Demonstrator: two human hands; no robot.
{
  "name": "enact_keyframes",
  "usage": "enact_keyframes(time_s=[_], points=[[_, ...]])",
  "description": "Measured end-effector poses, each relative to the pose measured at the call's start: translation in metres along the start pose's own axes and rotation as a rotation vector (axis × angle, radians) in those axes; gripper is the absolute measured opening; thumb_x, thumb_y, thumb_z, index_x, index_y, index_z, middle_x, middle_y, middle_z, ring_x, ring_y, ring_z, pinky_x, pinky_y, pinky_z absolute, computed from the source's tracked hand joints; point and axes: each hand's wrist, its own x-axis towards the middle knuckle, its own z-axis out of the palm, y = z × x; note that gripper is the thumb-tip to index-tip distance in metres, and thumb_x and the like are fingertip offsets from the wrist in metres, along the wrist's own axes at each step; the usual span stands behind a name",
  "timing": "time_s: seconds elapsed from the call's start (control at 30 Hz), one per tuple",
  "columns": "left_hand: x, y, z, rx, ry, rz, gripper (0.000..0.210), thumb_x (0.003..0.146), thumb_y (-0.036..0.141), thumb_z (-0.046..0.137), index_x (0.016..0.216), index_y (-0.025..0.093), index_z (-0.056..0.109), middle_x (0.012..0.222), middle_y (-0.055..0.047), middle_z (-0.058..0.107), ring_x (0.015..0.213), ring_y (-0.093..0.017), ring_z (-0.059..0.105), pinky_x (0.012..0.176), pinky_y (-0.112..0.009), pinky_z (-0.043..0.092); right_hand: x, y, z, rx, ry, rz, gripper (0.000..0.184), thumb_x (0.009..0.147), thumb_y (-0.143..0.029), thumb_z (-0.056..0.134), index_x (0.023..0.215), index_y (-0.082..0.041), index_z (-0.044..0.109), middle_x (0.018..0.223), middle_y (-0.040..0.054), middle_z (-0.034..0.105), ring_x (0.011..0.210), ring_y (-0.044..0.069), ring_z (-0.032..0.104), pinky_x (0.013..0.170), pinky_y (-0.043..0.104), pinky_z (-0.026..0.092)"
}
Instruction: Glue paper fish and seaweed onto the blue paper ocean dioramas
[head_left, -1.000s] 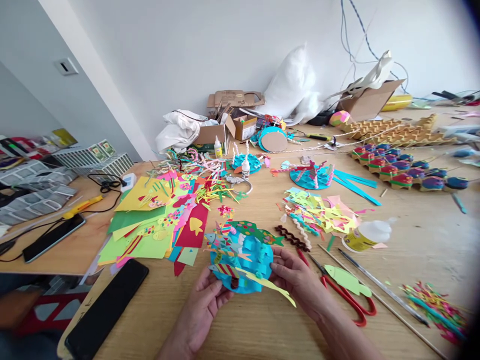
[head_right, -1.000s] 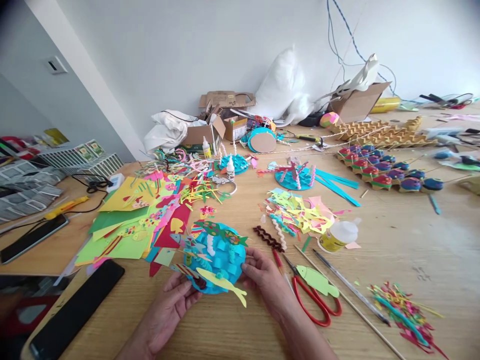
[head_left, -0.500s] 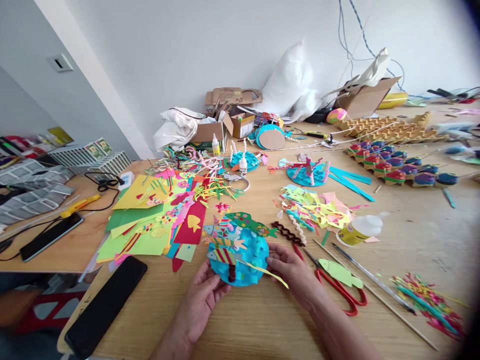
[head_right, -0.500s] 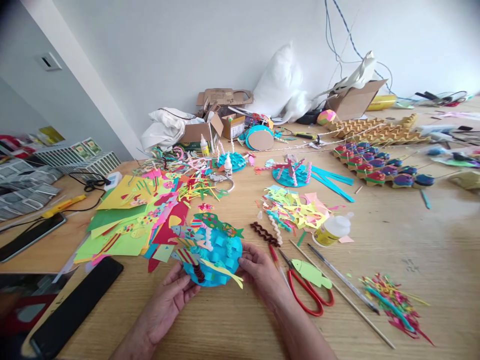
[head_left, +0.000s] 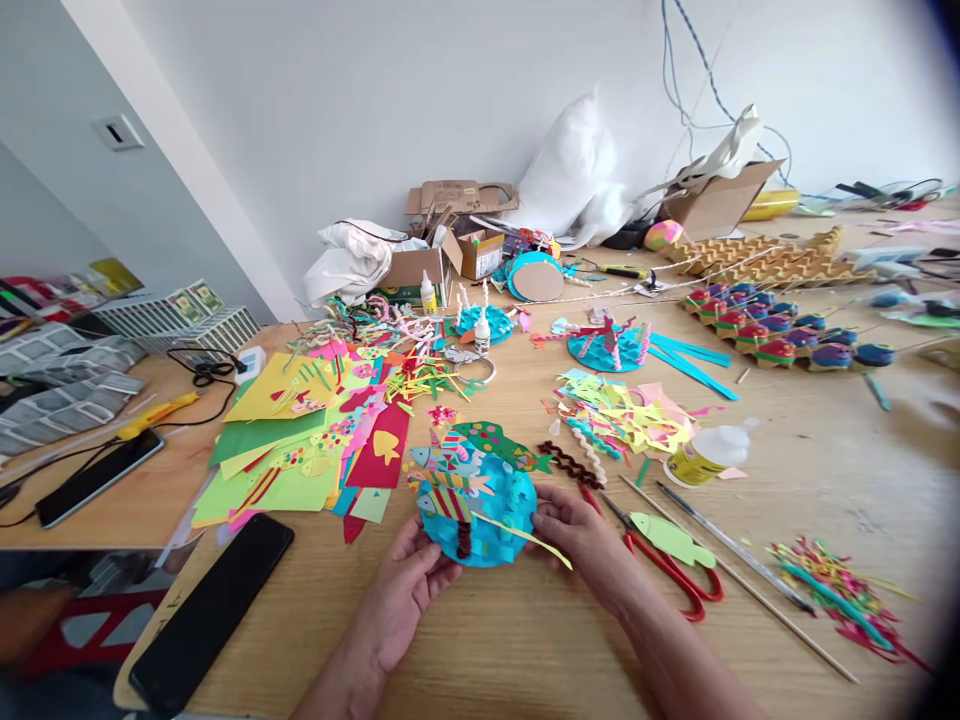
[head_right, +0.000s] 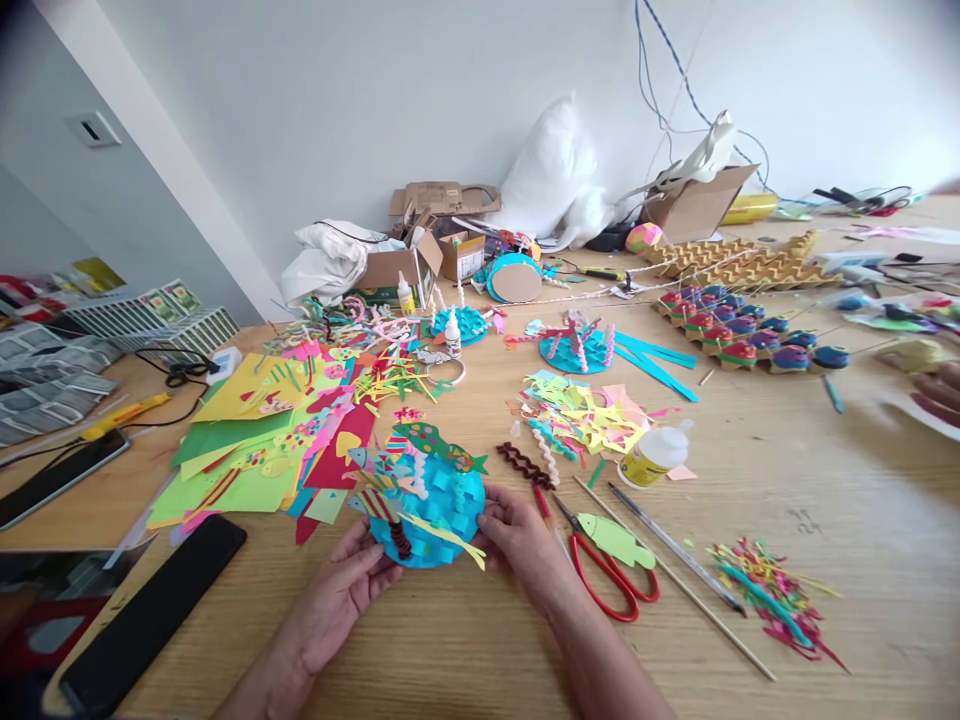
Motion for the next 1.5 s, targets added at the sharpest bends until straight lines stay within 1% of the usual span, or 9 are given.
enact_keyframes(time_s=[0.13, 0.3, 0.5, 0.7, 0.87, 1.03, 1.23, 1.33, 1.5], points=[[-0.001, 0.001, 0.001, 0.029, -0.012, -0.003, 0.029, 0.07, 0.02, 0.064, 0.099, 0.021, 0.058, 0.097, -0.004, 0.062, 0.079, -0.015, 0.059, 0.07, -0.028, 0.047, 0.0, 0.003, -0.002, 0.04, -0.002, -0.029, 0.041, 0.07, -0.036, 0.059, 0.107, -0.019, 0.051, 0.074, 0.0024, 0.064, 0.066, 0.015, 0.061, 0.039, 0.018, 0.036], [-0.004, 0.003, 0.002, 0.046, 0.039, -0.001, 0.034, 0.065, 0.021, 0.068, 0.097, 0.02, 0.058, 0.094, -0.004, 0.062, 0.077, -0.015, 0.059, 0.069, -0.028, 0.047, -0.001, 0.002, 0.0, 0.048, -0.008, -0.026, 0.038, 0.07, -0.034, 0.059, 0.103, -0.018, 0.052, 0.069, 0.0002, 0.063, 0.061, 0.014, 0.06, 0.039, 0.018, 0.035], [-0.009, 0.007, -0.001, 0.038, 0.024, 0.003, 0.034, 0.066, 0.022, 0.068, 0.098, 0.02, 0.058, 0.089, -0.004, 0.062, 0.071, -0.013, 0.058, 0.066, -0.027, 0.047, 0.0, -0.005, 0.006, 0.058, -0.026, 0.0, 0.037, 0.069, -0.032, 0.059, 0.103, -0.019, 0.051, 0.069, -0.0007, 0.063, 0.058, 0.012, 0.059, 0.04, 0.019, 0.033], [-0.014, 0.011, -0.002, 0.044, 0.078, -0.008, 0.033, 0.062, 0.023, 0.071, 0.093, 0.02, 0.059, 0.086, -0.002, 0.063, 0.069, -0.012, 0.058, 0.065, -0.026, 0.046, -0.003, -0.021, 0.016, -0.009, 0.003, 0.049, 0.036, 0.065, -0.029, 0.061, 0.099, -0.02, 0.055, 0.061, -0.0037, 0.06, 0.052, 0.011, 0.056, 0.04, 0.018, 0.031], [-0.016, 0.011, 0.0, 0.038, 0.12, -0.022, 0.035, 0.059, 0.022, 0.073, 0.091, 0.019, 0.061, 0.088, -0.003, 0.064, 0.07, -0.012, 0.059, 0.066, -0.026, 0.046, -0.005, -0.022, 0.017, -0.018, 0.01, 0.05, 0.036, 0.065, -0.029, 0.06, 0.099, -0.02, 0.055, 0.057, -0.0048, 0.058, 0.049, 0.01, 0.054, 0.04, 0.018, 0.031], [-0.016, 0.009, 0.001, 0.045, 0.084, -0.013, 0.034, 0.061, 0.022, 0.071, 0.093, 0.02, 0.06, 0.088, -0.003, 0.065, 0.072, -0.013, 0.058, 0.066, -0.026, 0.046, -0.005, -0.014, 0.013, 0.033, -0.006, 0.023, 0.038, 0.066, -0.027, 0.059, 0.103, -0.02, 0.053, 0.061, -0.0035, 0.061, 0.051, 0.01, 0.055, 0.041, 0.018, 0.031], [-0.013, 0.01, 0.007, 0.04, 0.043, 0.006, 0.032, 0.064, 0.023, 0.069, 0.095, 0.019, 0.06, 0.089, -0.004, 0.063, 0.071, -0.012, 0.058, 0.066, -0.026, 0.046, 0.0, -0.006, 0.002, 0.07, -0.034, -0.036, 0.039, 0.068, -0.032, 0.06, 0.104, -0.019, 0.055, 0.07, 0.0005, 0.065, 0.057, 0.012, 0.057, 0.044, 0.02, 0.035], [-0.008, 0.012, 0.012, 0.029, 0.026, 0.017, 0.031, 0.065, 0.023, 0.069, 0.095, 0.02, 0.06, 0.088, -0.003, 0.063, 0.072, -0.012, 0.058, 0.066, -0.026, 0.045, 0.002, -0.011, -0.003, 0.052, 0.003, -0.032, 0.041, 0.066, -0.032, 0.062, 0.105, -0.02, 0.056, 0.07, 0.0008, 0.064, 0.056, 0.011, 0.056, 0.042, 0.019, 0.035], [0.005, 0.018, 0.025, 0.004, -0.041, 0.045, 0.032, 0.065, 0.022, 0.068, 0.097, 0.021, 0.06, 0.086, -0.004, 0.064, 0.075, -0.015, 0.059, 0.068, -0.027, 0.044, 0.007, -0.036, -0.012, 0.044, 0.089, -0.016, 0.039, 0.061, -0.033, 0.066, 0.097, -0.02, 0.061, 0.067, 0.0001, 0.064, 0.057, 0.012, 0.057, 0.038, 0.016, 0.032]])
